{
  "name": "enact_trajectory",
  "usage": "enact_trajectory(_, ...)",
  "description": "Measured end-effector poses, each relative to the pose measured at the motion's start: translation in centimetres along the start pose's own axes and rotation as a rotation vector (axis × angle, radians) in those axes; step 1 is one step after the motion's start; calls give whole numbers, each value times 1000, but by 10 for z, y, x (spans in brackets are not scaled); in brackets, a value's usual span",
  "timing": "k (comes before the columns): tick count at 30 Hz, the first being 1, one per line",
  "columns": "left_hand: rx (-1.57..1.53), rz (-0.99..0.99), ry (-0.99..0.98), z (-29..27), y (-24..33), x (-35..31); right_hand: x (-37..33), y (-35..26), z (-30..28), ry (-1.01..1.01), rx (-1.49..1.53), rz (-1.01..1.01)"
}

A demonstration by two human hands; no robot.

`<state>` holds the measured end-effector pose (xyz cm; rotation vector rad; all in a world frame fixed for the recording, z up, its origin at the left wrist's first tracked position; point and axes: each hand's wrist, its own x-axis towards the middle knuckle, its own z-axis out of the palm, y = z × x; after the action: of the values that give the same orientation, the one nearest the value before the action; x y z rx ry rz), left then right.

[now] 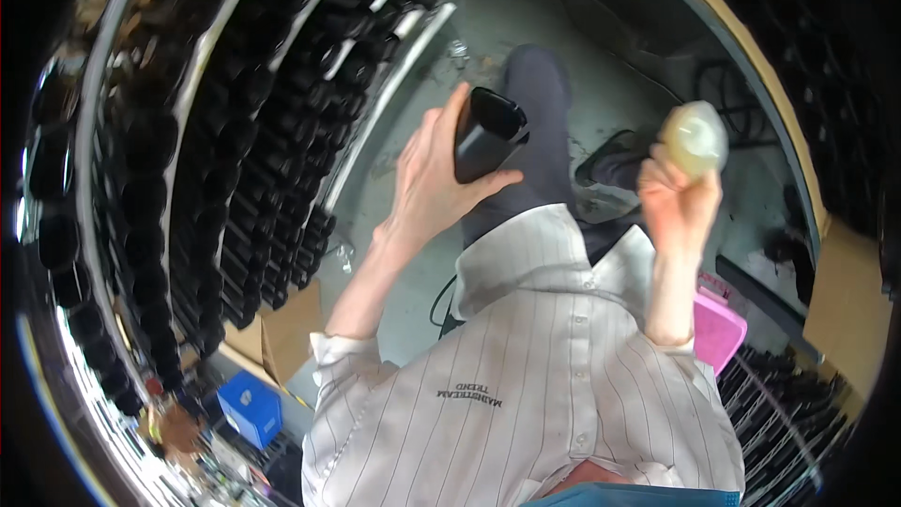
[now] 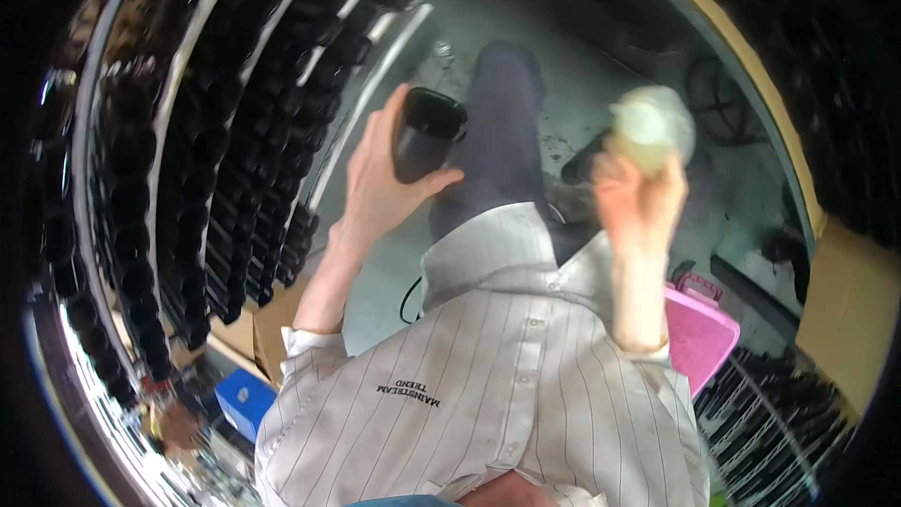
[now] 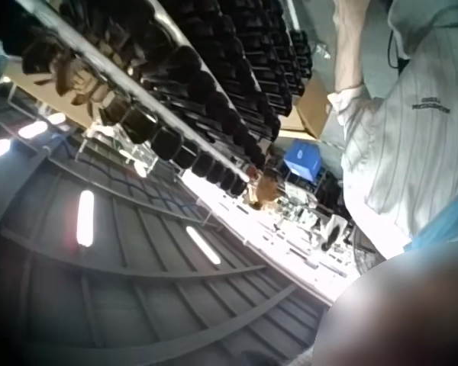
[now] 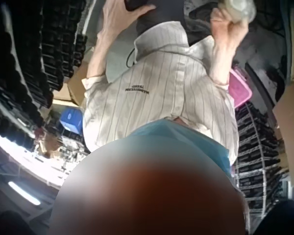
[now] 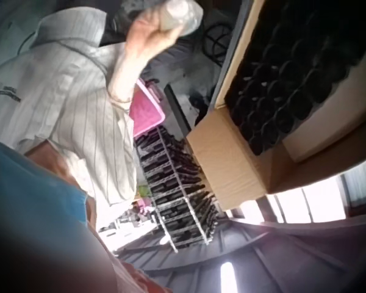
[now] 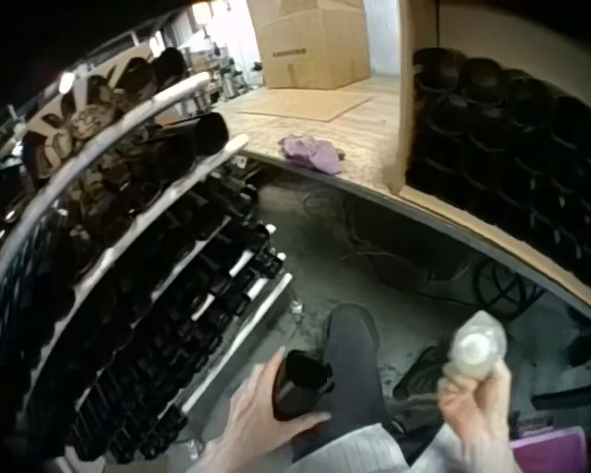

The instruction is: The recorder is using a squeeze bottle to apply liquid lubricant into the interior of several black cylindrical parts stored in a rack.

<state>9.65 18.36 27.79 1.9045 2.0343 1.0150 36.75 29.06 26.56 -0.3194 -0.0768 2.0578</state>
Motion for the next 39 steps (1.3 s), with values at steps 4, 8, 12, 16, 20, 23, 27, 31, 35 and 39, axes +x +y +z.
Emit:
enact_trajectory(4, -91, -277, -40, 2, -41, -35, -5, -28, 10, 14, -113, -97)
enact_trajectory(8, 55, -568, -77, 8, -75, -80, -1, -26, 2, -36, -131, -120)
enact_trajectory(12, 203, -578, 214, 19, -125, -137, 3, -27, 0, 5, -314, -137)
enact_trajectory(16, -64, -883, 677, 40, -147, -184, 3, -27, -1, 0, -351, -120)
enact_trajectory(20, -320, -1054, 973, 64, -152, -211, 1, -25, 1, 13, -383, -116)
enact_trajectory(23, -435, -1066, 1049, 75, -156, -217, -3, -23, 6, 50, -406, -136)
enact_trajectory(27, -435, -968, 1016, 91, -164, -231, -7, -21, 7, 65, -449, -147)
enact_trajectory(31, -567, -874, 904, 89, -147, -223, -9, -20, 7, 94, -471, -162)
enact_trajectory(35, -626, -739, 793, 75, -121, -199, -11, -19, 9, 133, -480, -180)
enact_trajectory(39, -433, -526, 771, 65, -108, -174, -13, -18, 9, 181, -493, -206)
